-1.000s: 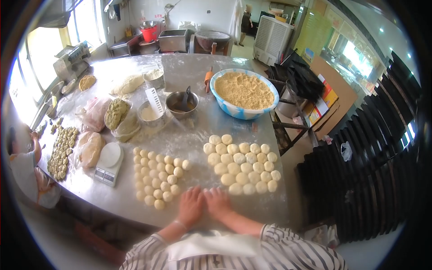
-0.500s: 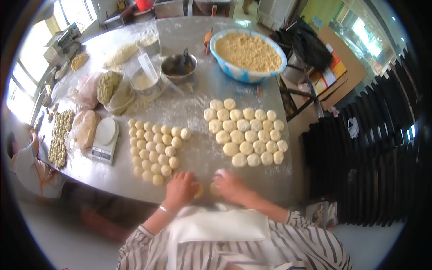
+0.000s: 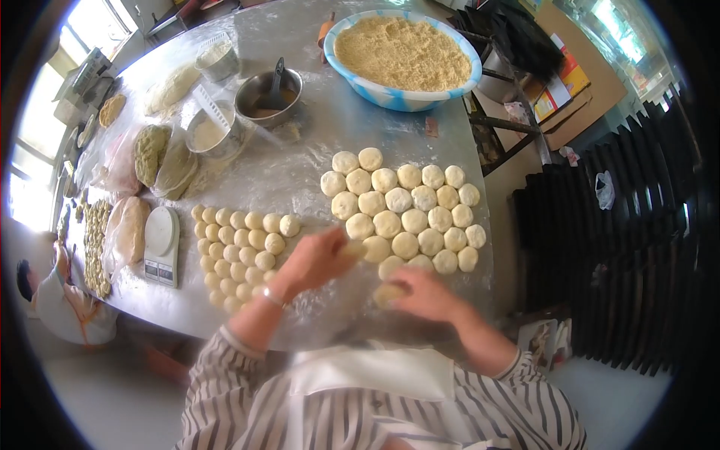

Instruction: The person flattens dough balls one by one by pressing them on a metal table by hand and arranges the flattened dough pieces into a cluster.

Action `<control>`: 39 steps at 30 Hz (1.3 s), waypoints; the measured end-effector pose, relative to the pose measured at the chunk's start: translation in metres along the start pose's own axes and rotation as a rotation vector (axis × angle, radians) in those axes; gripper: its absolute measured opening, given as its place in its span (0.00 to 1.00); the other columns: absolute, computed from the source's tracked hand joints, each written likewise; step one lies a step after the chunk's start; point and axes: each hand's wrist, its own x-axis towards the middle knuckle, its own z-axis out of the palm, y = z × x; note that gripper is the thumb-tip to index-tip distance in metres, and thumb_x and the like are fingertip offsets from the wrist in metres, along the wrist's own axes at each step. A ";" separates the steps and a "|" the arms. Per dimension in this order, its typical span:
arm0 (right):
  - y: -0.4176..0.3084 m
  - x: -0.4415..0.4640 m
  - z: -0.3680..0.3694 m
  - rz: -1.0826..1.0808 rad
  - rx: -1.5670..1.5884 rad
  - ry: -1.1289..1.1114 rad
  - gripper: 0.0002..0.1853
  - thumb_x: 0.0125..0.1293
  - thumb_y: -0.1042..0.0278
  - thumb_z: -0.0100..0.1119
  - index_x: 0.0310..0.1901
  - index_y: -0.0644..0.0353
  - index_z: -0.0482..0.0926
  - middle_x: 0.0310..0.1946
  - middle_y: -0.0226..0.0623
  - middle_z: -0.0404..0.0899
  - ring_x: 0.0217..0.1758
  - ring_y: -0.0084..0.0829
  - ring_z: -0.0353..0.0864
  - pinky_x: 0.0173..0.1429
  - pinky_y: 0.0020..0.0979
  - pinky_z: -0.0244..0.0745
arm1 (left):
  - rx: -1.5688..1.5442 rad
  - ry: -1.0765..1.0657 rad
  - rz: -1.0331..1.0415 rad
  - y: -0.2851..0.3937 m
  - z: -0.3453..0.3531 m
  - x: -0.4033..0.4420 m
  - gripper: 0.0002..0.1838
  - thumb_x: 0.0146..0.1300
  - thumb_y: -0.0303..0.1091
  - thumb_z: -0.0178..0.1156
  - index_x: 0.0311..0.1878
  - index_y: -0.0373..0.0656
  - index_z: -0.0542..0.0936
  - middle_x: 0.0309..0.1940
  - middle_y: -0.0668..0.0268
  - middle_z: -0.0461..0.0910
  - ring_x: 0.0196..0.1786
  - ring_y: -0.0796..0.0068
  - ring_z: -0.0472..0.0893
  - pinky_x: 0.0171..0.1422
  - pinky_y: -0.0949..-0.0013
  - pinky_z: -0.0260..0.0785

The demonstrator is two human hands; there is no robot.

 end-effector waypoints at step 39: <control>0.087 0.205 -0.180 0.100 -0.242 0.199 0.36 0.66 0.89 0.48 0.76 0.54 0.72 0.70 0.48 0.82 0.67 0.45 0.86 0.70 0.41 0.82 | 0.177 -0.075 0.084 0.026 0.001 0.288 0.22 0.74 0.24 0.54 0.69 0.39 0.78 0.52 0.53 0.91 0.58 0.53 0.90 0.65 0.56 0.80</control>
